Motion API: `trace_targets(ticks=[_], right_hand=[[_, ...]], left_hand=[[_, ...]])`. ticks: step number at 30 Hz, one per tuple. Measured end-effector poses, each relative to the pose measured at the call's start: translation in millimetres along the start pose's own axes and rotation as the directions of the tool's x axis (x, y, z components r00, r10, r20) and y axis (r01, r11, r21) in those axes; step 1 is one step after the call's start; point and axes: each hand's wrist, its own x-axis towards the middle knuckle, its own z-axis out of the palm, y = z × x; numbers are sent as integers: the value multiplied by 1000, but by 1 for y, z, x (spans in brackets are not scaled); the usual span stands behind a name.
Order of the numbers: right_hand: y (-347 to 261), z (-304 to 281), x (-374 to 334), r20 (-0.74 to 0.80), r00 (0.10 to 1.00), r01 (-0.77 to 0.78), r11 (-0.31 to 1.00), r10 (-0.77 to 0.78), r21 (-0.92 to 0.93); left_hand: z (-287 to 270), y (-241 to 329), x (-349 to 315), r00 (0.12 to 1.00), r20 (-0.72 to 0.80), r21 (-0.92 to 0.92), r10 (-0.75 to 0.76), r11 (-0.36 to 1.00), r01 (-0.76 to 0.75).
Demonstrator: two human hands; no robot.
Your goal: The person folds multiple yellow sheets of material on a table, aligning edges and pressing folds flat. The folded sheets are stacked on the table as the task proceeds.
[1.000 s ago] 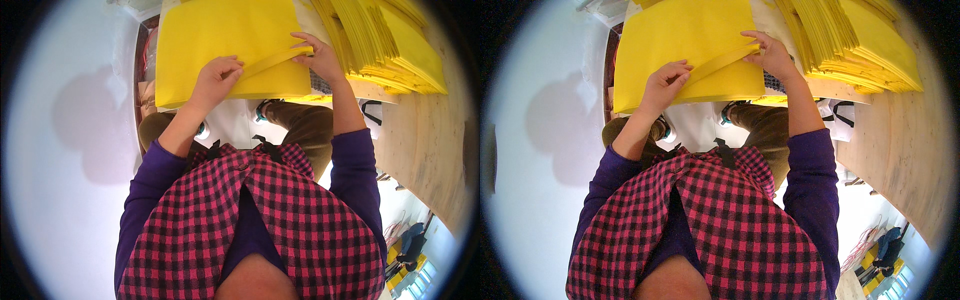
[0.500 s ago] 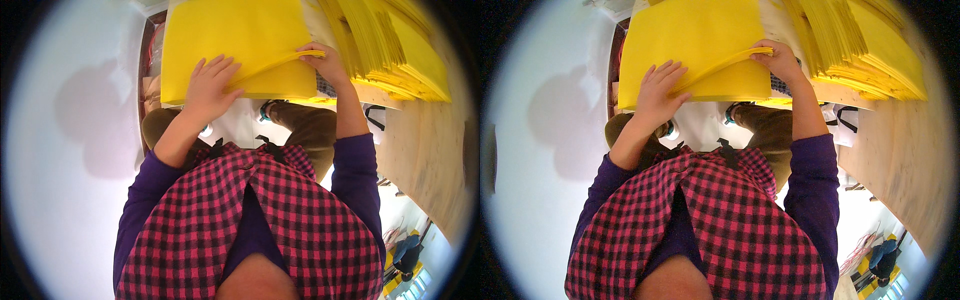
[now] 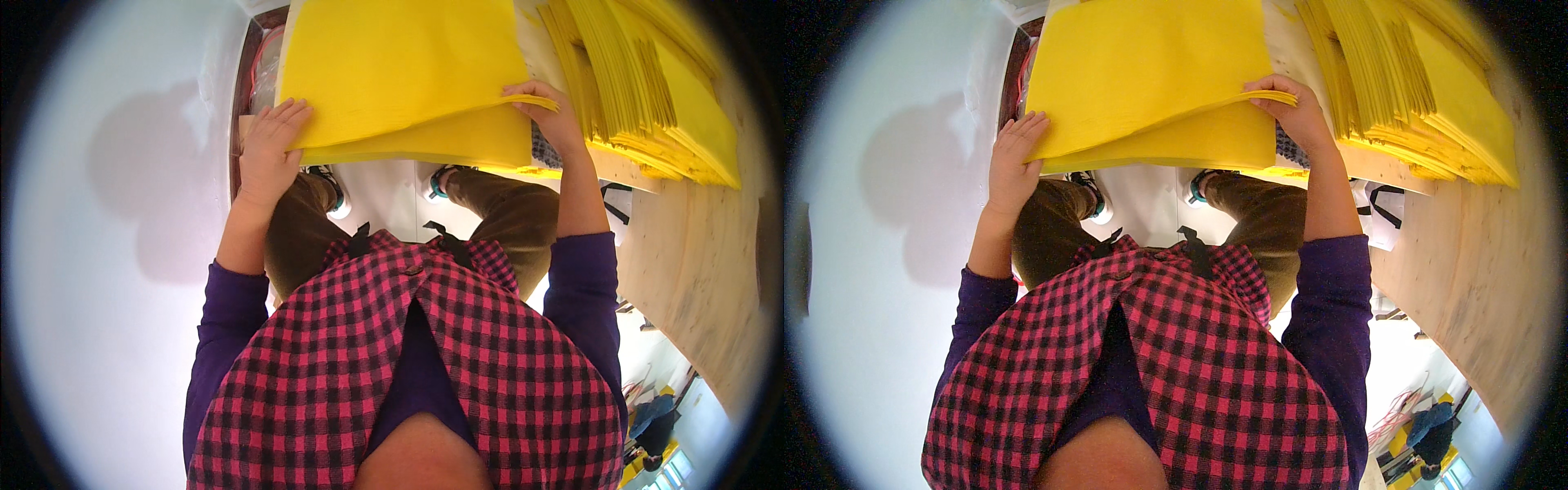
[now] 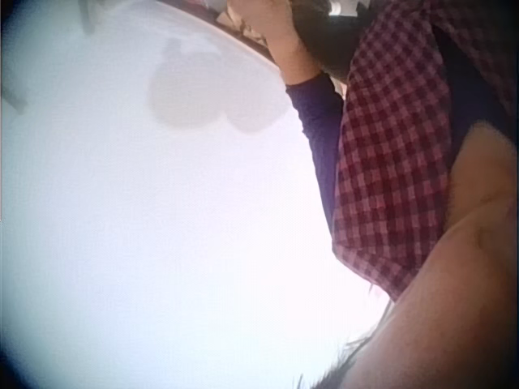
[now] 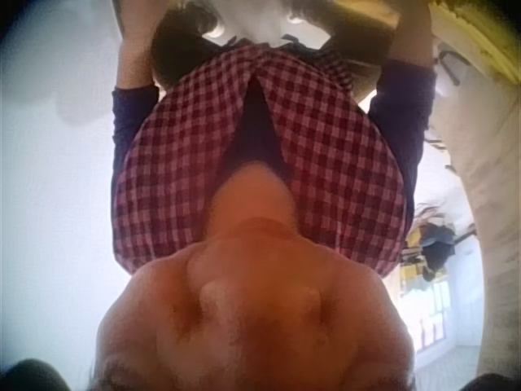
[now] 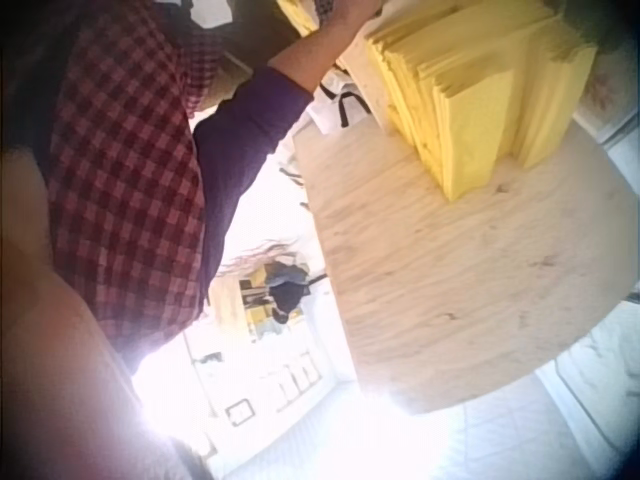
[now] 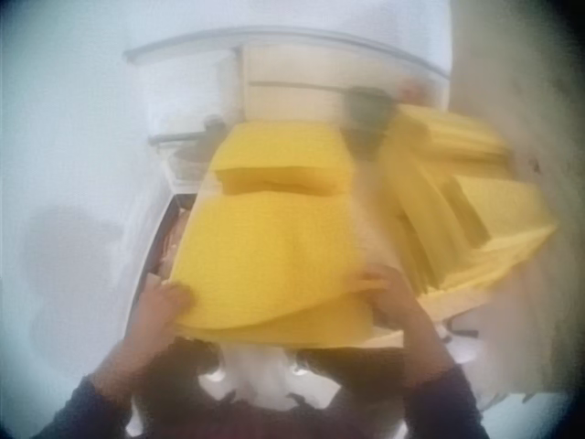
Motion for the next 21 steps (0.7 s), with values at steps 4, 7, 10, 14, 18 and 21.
trace_targets(ticks=[4, 7, 10, 14, 18, 21], right_hand=[[-1, 0, 0, 26, 999, -48, 995, 46, 93], [-2, 0, 0, 12, 997, -80, 993, 79, 82], [-4, 1, -2, -3, 994, -111, 988, 112, 107], [-6, 2, -3, -17, 996, -90, 990, 92, 108], [-4, 1, -3, -14, 998, -63, 988, 66, 138], [-1, 1, -3, -108, 966, -227, 972, 233, 68]], left_hand=[[5, -29, 4, 999, -33, -227, -28, 974, 20], [11, -41, 8, 986, -31, -562, -165, 818, 120], [11, -51, 13, 984, -20, -619, -178, 775, 128], [12, -57, 22, 1000, -21, -522, -23, 853, 8], [4, -69, 33, 996, 34, -586, 78, 809, -44], [2, -77, 39, 994, 98, -631, 46, 775, 26]])
